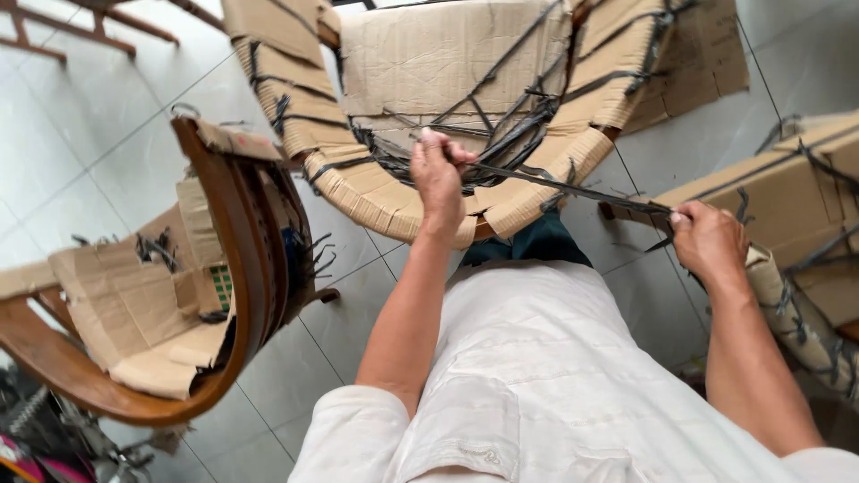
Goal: Packaging wooden chairs with cardboard and plastic straps for protection
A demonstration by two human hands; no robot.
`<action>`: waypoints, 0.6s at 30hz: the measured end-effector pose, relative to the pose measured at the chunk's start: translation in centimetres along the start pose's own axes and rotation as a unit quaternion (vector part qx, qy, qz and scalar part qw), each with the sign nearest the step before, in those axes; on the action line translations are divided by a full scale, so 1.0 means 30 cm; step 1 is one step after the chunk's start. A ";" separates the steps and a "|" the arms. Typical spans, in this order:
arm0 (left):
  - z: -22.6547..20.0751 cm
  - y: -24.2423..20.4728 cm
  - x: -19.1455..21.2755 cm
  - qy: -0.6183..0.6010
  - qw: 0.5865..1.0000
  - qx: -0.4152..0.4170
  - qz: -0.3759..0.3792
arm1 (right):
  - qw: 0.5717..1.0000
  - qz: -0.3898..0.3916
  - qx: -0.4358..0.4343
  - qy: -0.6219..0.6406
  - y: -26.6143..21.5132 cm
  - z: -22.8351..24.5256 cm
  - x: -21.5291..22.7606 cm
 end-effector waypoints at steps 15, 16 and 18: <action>0.010 -0.300 -0.369 0.291 0.920 -0.086 0.246 | 0.773 0.062 0.127 0.618 -0.065 0.679 0.105; 0.021 -0.288 -0.363 0.281 0.926 -0.059 0.246 | 0.820 0.038 0.106 0.561 -0.055 0.645 0.104; 0.066 -0.266 -0.336 0.315 0.911 -0.035 0.264 | 0.831 0.027 0.090 0.548 -0.065 0.618 0.149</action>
Point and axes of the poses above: each hand's wrist, its own y-axis towards the middle knuckle, its own x-axis out of the back of the hand, z = x × y, the point moved 6 cm from there along y, towards the middle knuckle
